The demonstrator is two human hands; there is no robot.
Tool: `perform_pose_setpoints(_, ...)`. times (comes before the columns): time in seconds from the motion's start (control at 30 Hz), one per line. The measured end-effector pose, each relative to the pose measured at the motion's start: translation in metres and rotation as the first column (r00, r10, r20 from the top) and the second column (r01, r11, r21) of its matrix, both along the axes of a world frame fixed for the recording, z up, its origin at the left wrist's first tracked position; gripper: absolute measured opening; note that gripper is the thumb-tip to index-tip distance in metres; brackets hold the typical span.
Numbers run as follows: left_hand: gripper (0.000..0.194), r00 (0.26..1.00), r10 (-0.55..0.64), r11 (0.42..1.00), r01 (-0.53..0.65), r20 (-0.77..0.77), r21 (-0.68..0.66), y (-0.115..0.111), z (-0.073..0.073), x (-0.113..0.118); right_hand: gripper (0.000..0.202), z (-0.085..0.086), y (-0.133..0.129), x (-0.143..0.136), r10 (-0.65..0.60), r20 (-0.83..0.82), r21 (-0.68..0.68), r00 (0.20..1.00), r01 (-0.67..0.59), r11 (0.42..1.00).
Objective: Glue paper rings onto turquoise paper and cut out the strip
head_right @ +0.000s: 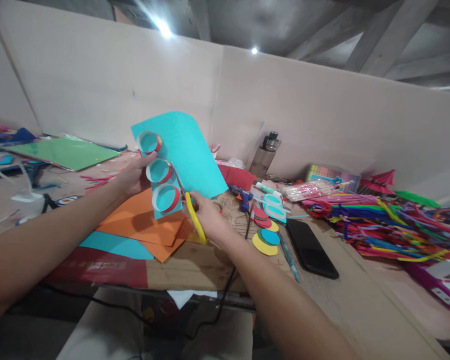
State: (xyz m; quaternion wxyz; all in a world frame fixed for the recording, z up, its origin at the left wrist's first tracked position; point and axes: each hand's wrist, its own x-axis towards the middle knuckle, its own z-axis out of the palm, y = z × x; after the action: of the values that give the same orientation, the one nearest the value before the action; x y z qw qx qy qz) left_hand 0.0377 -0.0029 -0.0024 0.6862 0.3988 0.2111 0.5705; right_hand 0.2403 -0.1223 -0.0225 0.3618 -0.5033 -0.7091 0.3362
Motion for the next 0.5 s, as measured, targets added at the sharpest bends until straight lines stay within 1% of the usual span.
perform_pose_setpoints(0.1, 0.015, 1.0, -0.002, 1.0, 0.002, -0.013, 0.007, 0.0025, -0.0019, -0.0009, 0.009, -0.001, 0.0023, 0.0015, 0.044, -0.041, -0.038, 0.998, -0.046, 0.998)
perform_pose_setpoints(0.17, 0.015, 1.0, -0.002, 1.0, 0.003, -0.024, 0.016, 0.0023, -0.0019, -0.0007, 0.009, -0.0003, 0.0021, 0.0026, 0.041, -0.037, -0.049, 0.998, -0.042, 0.998)
perform_pose_setpoints(0.3, 0.018, 0.998, 0.001, 1.0, 0.0, -0.059, 0.026, -0.0023, 0.0021, 0.0001, 0.008, 0.0026, 0.0012, 0.0049, -0.008, 0.039, -0.033, 0.999, 0.009, 0.999)
perform_pose_setpoints(0.4, 0.016, 0.996, 0.003, 1.0, -0.001, -0.087, 0.021, -0.0066, 0.0064, 0.0001, 0.009, 0.0046, 0.001, 0.0062, -0.017, 0.1, 0.002, 0.995, 0.017, 1.0)
perform_pose_setpoints(0.5, 0.013, 0.996, 0.01, 1.0, -0.01, -0.091, 0.005, -0.0068, 0.0073, -0.0003, 0.01, 0.006, 0.0011, 0.0074, -0.031, 0.133, 0.042, 0.991, 0.026, 0.999)
